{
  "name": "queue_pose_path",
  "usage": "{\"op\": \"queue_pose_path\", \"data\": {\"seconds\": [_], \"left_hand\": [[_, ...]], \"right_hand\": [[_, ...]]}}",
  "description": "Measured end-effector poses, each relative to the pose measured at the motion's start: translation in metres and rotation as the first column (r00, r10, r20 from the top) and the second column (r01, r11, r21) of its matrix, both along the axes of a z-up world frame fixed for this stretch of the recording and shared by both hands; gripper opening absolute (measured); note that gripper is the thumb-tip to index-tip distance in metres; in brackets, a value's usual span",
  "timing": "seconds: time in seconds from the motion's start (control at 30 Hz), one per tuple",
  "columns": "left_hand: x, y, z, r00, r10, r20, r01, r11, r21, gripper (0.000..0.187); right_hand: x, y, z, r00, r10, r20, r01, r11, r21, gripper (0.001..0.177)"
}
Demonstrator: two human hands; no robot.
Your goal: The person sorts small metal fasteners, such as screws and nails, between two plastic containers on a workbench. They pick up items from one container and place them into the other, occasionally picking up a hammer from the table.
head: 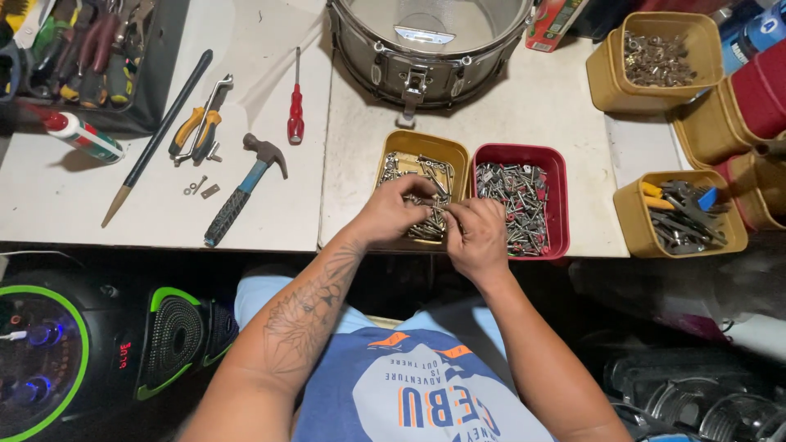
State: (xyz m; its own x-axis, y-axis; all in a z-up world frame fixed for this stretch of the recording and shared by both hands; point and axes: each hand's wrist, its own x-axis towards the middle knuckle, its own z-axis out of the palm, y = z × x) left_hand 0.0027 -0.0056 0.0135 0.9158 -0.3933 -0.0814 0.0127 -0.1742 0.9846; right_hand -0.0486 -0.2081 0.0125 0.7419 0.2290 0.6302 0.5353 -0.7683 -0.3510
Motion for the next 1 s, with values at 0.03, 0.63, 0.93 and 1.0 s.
{"op": "queue_pose_path", "data": {"seconds": [0.03, 0.63, 0.93, 1.0], "left_hand": [[0.001, -0.001, -0.002, 1.0, -0.001, 0.001, 0.001, 1.0, 0.001, 0.039], [-0.008, 0.003, 0.023, 0.997, -0.062, -0.049, 0.067, 0.991, 0.116, 0.028], [0.006, 0.0, -0.008, 0.992, -0.085, 0.097, 0.082, 0.996, 0.034, 0.026], [0.006, 0.005, -0.004, 0.999, 0.002, 0.043, -0.004, 0.998, 0.063, 0.043]], "right_hand": [[0.001, -0.001, -0.003, 1.0, -0.001, 0.001, 0.001, 1.0, 0.001, 0.007], [0.002, -0.001, -0.008, 0.999, 0.014, 0.029, -0.015, 1.0, 0.008, 0.007], [0.003, -0.001, -0.007, 1.0, 0.011, 0.027, -0.011, 1.0, -0.017, 0.007], [0.002, -0.001, -0.006, 1.0, 0.019, 0.009, -0.019, 1.0, 0.001, 0.007]]}}
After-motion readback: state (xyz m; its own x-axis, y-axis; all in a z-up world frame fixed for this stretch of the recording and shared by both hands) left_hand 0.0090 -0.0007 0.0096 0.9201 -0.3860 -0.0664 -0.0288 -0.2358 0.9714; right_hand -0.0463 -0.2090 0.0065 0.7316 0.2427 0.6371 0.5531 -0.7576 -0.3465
